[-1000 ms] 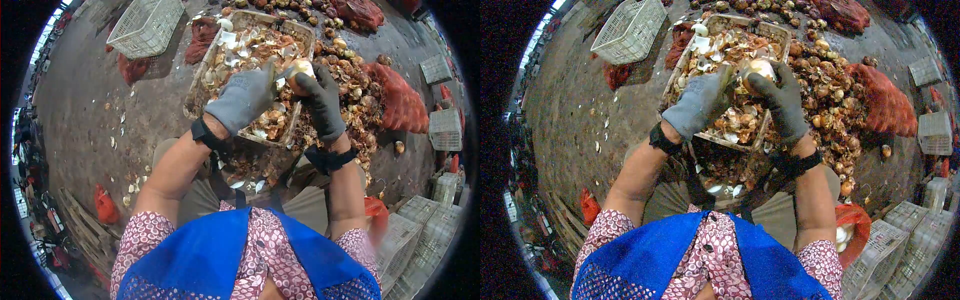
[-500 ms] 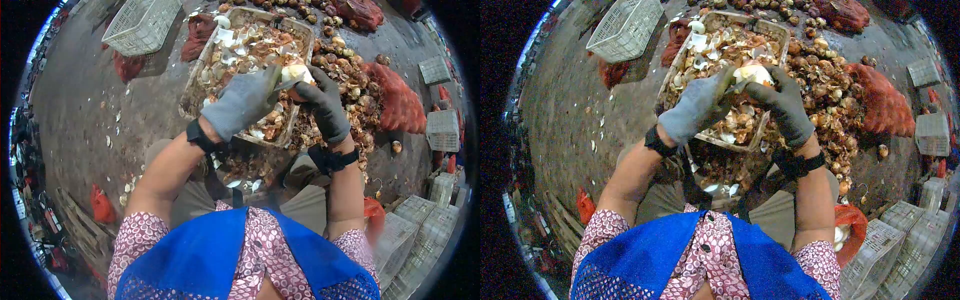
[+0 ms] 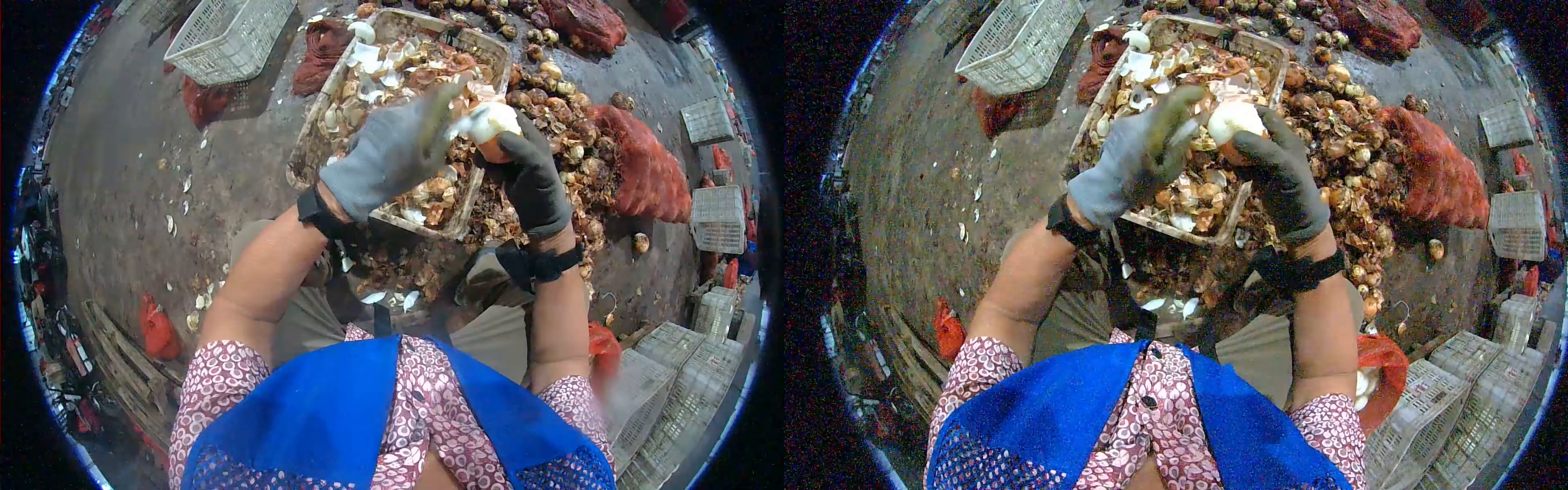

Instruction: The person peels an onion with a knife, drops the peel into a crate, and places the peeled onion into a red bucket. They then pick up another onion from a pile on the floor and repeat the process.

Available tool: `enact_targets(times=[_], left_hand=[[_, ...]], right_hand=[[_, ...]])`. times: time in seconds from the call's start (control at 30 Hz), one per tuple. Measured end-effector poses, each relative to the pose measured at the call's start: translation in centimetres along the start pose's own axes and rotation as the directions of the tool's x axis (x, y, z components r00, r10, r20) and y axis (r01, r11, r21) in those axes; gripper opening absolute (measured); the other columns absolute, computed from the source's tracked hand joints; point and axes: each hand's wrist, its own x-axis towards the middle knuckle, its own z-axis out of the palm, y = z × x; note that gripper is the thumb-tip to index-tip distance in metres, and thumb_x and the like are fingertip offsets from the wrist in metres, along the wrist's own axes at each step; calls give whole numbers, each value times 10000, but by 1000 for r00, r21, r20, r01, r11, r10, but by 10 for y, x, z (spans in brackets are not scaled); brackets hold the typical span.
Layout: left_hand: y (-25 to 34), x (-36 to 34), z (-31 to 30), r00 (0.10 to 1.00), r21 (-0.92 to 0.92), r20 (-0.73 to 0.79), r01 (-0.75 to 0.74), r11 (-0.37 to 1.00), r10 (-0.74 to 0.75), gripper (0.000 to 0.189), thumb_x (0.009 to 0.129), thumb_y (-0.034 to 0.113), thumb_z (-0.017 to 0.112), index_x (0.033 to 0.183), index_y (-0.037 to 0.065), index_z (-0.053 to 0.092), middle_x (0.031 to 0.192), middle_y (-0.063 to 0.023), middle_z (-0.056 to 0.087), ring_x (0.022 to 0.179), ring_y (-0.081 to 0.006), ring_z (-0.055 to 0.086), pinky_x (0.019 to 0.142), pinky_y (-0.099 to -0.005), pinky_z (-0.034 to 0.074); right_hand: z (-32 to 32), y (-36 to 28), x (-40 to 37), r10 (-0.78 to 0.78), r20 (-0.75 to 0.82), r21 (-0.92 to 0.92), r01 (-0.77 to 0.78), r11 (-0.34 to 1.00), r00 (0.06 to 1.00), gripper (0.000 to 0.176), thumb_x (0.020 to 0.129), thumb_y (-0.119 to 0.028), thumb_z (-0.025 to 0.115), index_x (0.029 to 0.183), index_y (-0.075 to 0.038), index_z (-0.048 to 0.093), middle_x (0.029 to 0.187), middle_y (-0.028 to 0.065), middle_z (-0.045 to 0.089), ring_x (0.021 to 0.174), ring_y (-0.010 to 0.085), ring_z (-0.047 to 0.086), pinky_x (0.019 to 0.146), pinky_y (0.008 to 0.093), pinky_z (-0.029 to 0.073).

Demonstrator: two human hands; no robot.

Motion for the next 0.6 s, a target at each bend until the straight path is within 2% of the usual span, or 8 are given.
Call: enact_targets(times=[0.2,0.23,0.27,0.33,0.47,0.53,0.57,0.6], left_hand=[[-3,7,-4,968,292,174,-228,929,183,383,822,140,604,1140,-4,446,1006,-205,607,709,-378,635,607,-429,528],[-1,16,-4,947,358,255,93,929,-193,333,837,137,598,1107,0,459,864,-195,648,708,-386,645,612,-429,535],[-38,10,8,961,377,156,156,913,-229,330,853,165,584,1120,6,474,743,-165,654,648,-326,659,589,-405,538],[-58,10,16,879,-325,203,476,817,-432,442,888,271,602,1244,39,479,706,-31,562,543,-149,537,485,-310,441],[3,12,-25,741,-537,465,671,511,-484,558,891,382,601,1324,57,466,753,30,525,552,-38,437,477,-215,368],[-11,5,-13,943,-854,320,327,405,-88,482,852,361,654,1174,20,540,820,-22,603,529,-62,457,443,-246,366],[26,15,-35,780,-604,535,621,499,-323,424,843,342,669,1121,39,566,828,28,561,554,-48,433,445,-238,346],[19,13,-19,780,-604,536,622,498,-324,424,843,342,669,1121,39,566,828,28,561,554,-48,433,445,-238,346]], right_hand=[[2,-4,-1,54,42,-129,-48,990,998,477,777,-213,659,1199,-16,557,1027,58,638,878,126,623,763,252,511],[4,-6,-4,77,46,-163,-69,984,996,474,772,-206,663,1194,-16,562,1025,56,640,866,123,624,747,248,510],[8,-6,-6,81,49,-164,-72,984,996,474,772,-206,663,1194,-16,562,1025,56,640,866,123,624,747,248,510],[14,-6,-7,80,-2,-146,-80,986,997,477,761,-198,672,1186,-10,567,1009,52,644,848,118,622,718,246,509],[9,-7,-1,100,-16,-208,-101,973,995,443,778,-176,699,1162,7,573,987,50,650,800,111,625,701,231,506],[4,-1,5,117,-43,-329,-125,936,992,424,792,-164,707,1155,11,575,983,55,652,802,106,623,716,238,508],[3,3,8,78,-8,-413,-75,908,997,433,787,-166,717,1154,14,576,980,60,653,814,105,621,726,245,511],[2,5,9,43,28,-492,-23,870,999,441,782,-169,727,1153,17,577,977,64,654,825,104,619,736,253,513]])
